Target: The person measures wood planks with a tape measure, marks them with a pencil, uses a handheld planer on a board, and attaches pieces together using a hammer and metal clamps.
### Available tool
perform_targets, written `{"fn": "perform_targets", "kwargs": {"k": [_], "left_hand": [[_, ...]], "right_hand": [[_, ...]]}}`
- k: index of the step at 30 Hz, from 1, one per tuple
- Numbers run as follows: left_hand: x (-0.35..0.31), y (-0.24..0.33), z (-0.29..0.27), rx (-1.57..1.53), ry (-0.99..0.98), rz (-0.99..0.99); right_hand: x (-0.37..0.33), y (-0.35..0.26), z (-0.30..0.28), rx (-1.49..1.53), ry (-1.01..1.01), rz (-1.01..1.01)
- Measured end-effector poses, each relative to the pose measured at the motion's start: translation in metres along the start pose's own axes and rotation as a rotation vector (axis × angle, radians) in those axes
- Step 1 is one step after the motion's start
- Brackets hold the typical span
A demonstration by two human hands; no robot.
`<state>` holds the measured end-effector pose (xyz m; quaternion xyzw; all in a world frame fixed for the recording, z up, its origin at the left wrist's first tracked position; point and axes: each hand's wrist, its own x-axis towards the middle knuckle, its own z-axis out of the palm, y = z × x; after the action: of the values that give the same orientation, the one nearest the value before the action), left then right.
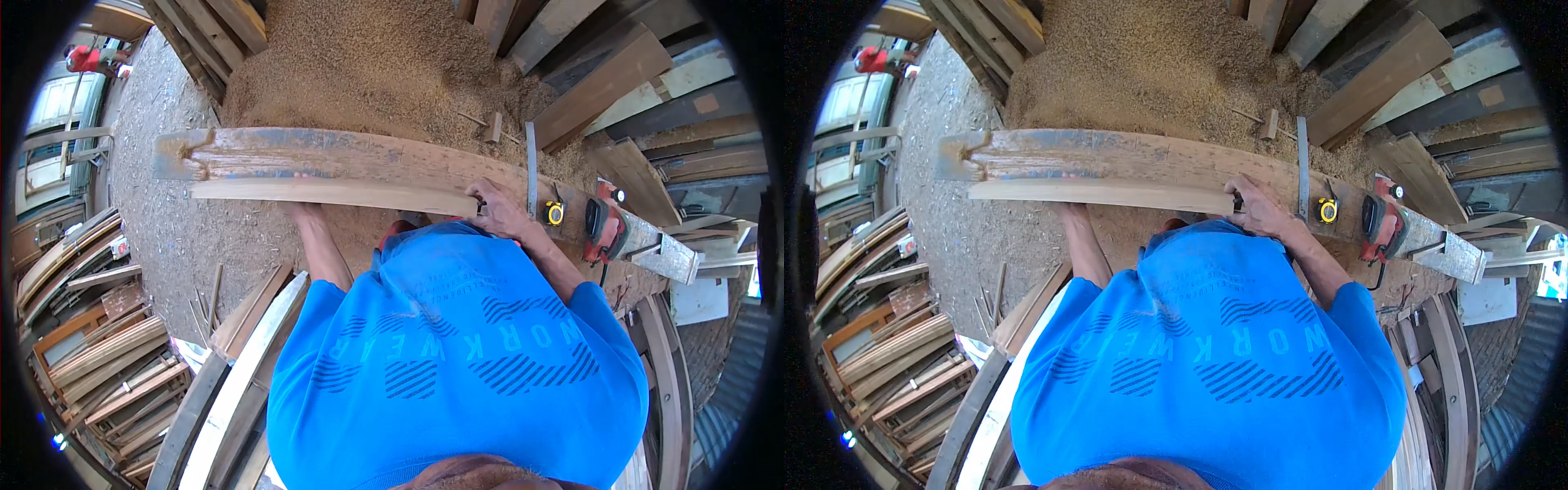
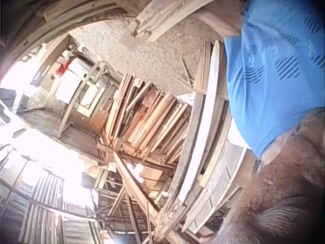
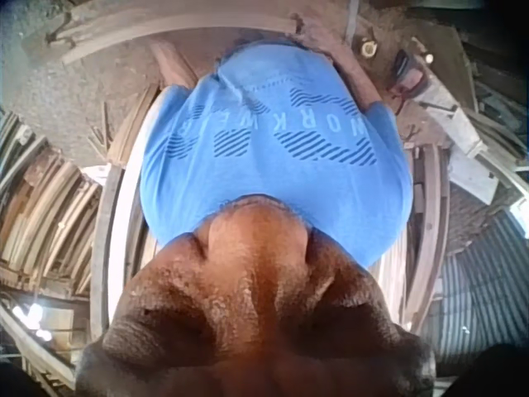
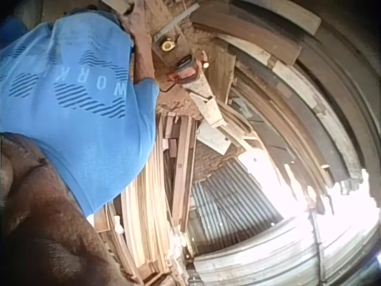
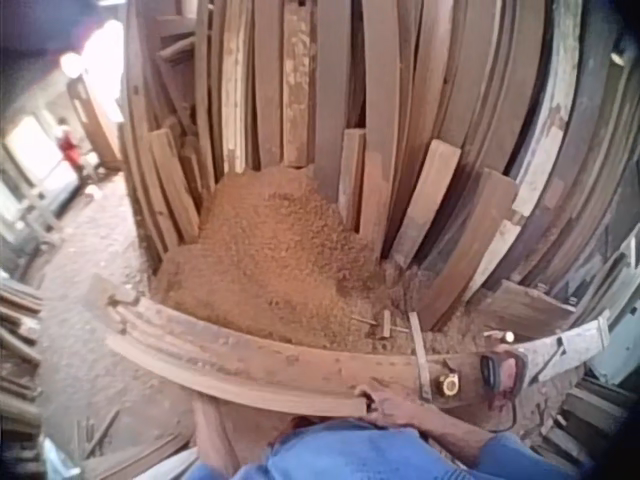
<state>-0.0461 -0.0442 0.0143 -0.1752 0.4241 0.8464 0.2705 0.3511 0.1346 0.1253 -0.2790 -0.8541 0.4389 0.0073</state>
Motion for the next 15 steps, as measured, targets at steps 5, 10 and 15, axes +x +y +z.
{"fn": "perform_targets", "kwargs": {"k": [5, 10, 15], "left_hand": [[0.012, 0.01, 0.039, 0.151, -0.19, 0.109], [-0.002, -0.029, 0.037, 0.399, -0.013, -0.08], [0.004, -0.06, 0.003, 0.837, -0.171, 0.27]], "right_hand": [[0.019, 0.019, 0.029, -0.097, 0.147, -0.034], [0.042, 0.078, 0.083, -0.292, 0.263, -0.081], [0.047, 0.076, 0.076, -0.253, 0.012, 0.035]]}}
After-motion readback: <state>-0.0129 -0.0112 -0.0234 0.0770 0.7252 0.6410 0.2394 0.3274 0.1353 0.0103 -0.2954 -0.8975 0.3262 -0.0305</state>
